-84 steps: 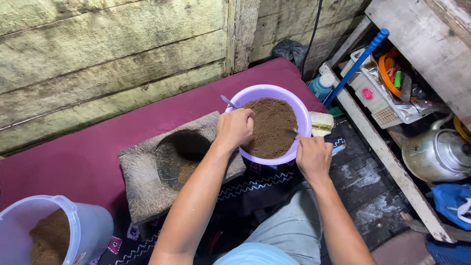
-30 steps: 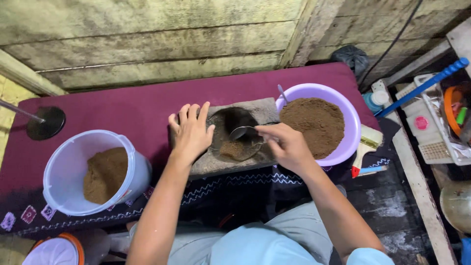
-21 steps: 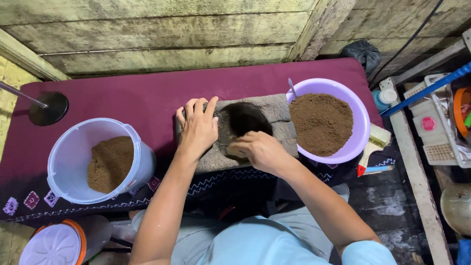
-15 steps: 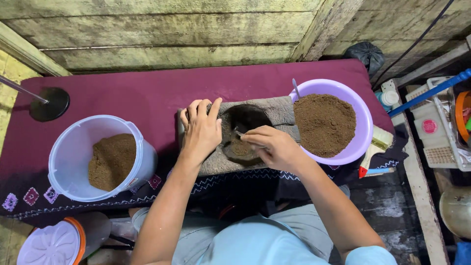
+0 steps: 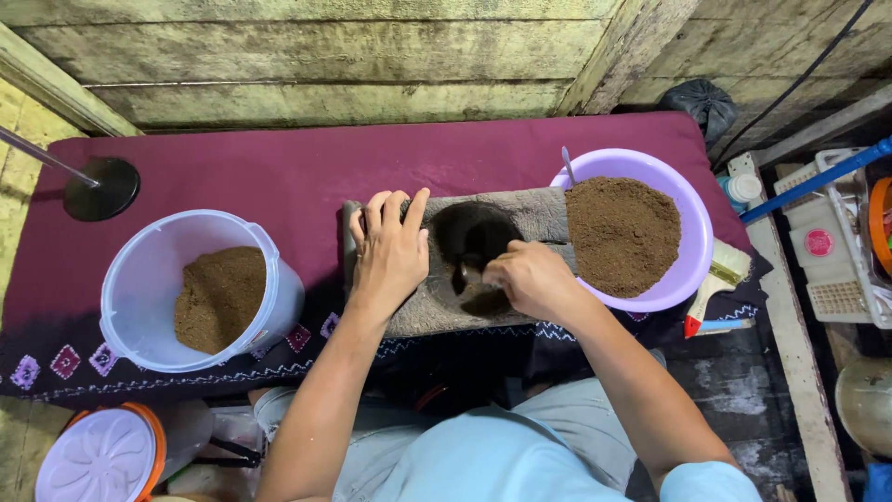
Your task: Transferring brown powder into a stone mortar using a spoon and cleaning it with a brush
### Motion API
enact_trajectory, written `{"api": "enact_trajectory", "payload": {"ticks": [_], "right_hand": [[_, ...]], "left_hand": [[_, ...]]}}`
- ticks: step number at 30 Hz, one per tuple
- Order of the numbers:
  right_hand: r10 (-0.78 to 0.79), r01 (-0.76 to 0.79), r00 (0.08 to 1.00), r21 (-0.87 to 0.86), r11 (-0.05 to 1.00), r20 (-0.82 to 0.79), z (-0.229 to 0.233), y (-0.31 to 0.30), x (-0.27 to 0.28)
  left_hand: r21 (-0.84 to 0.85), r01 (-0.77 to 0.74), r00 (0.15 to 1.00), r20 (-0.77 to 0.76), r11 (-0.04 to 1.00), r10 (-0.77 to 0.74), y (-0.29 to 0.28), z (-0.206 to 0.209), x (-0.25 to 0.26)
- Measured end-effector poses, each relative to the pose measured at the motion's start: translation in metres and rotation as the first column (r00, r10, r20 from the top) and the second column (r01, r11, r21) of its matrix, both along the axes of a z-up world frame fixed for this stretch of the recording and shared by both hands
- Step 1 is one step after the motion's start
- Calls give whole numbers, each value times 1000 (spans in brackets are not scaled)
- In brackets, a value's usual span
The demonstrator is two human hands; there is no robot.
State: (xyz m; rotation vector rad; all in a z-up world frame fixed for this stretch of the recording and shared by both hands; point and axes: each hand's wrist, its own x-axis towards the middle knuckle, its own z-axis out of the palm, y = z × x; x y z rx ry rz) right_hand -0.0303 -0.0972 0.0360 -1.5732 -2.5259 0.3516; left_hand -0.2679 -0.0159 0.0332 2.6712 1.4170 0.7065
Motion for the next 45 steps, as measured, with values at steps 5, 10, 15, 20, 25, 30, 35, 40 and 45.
{"api": "enact_trajectory", "payload": {"ticks": [5,10,15,20,25,30,35,40,45], "right_hand": [[-54,63,992,69,996,-116,13,-2,-14],[-150,159,978,56,986,-144,-5,4,-12],[-178,205,948,78,976,-264,6,4,-11],[-217,232,958,63,971,-185,71,-7,16],[-168,129,965,194,973,200,76,-4,35],[-187,141,938,169,975,291,79,0,24],[-216,215,921,41,976,324,74,-5,29],[-206,211,922,21,977,329,68,-3,36],[-206,206,977,9,979,53,41,-2,36]], "left_hand": [[4,-10,1000,-4,1000,10,-1,0,0],[14,-4,1000,-5,1000,4,-2,1,0],[-35,-6,1000,-16,999,6,1,-1,0],[-92,17,1000,-23,996,-19,13,-2,1],[-128,17,999,-31,992,-21,38,-21,7],[-160,45,999,15,986,-43,43,-25,7],[-158,56,998,29,986,-52,44,-28,7],[-197,48,999,30,979,-43,43,-18,6],[-192,51,999,28,980,-47,41,-21,6]]}}
